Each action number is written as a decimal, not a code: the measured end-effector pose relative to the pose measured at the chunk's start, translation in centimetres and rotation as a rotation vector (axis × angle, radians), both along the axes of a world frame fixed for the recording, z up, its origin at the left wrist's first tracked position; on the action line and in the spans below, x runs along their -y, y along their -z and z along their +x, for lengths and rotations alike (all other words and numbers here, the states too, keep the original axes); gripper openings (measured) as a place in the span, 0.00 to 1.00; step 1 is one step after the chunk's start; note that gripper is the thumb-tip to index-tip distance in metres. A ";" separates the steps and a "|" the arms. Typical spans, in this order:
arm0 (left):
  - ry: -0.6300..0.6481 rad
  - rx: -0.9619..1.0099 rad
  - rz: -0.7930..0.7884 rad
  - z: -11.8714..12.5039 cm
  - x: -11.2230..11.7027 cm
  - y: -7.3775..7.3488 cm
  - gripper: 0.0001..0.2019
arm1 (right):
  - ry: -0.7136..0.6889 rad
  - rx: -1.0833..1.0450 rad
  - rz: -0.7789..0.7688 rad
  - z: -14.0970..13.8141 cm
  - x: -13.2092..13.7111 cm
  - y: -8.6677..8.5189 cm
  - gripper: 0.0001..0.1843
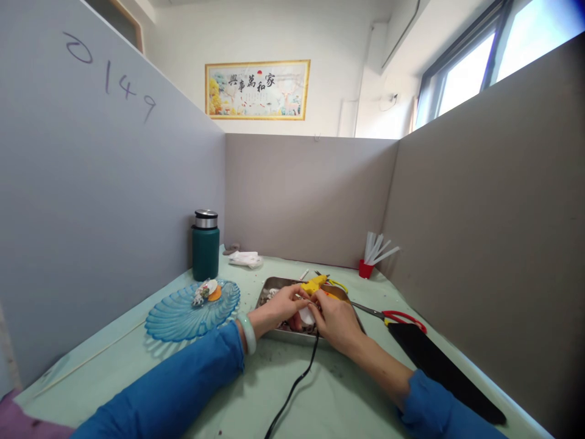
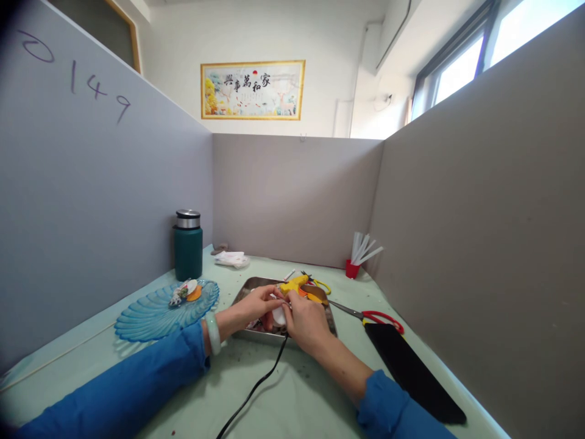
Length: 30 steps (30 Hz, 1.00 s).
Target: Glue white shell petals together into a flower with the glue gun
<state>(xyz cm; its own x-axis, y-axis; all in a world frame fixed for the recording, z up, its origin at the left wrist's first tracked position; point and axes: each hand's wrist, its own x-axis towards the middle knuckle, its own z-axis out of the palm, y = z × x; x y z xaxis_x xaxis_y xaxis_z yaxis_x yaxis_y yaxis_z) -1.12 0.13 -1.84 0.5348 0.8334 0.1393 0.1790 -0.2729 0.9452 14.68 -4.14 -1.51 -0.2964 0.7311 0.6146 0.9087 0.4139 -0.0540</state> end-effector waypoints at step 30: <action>-0.026 0.000 -0.004 0.3 0.2 -0.4 0.14 | -0.006 -0.009 -0.001 0.1 -0.2 0.1 0.11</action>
<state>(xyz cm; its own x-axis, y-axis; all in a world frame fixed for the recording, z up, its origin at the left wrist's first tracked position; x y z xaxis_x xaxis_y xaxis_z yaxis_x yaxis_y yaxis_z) -0.86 -0.11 -1.48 0.5133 0.8474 0.1361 0.1855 -0.2643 0.9464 14.76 -3.93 -1.61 -0.2951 0.7300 0.6165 0.9058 0.4191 -0.0626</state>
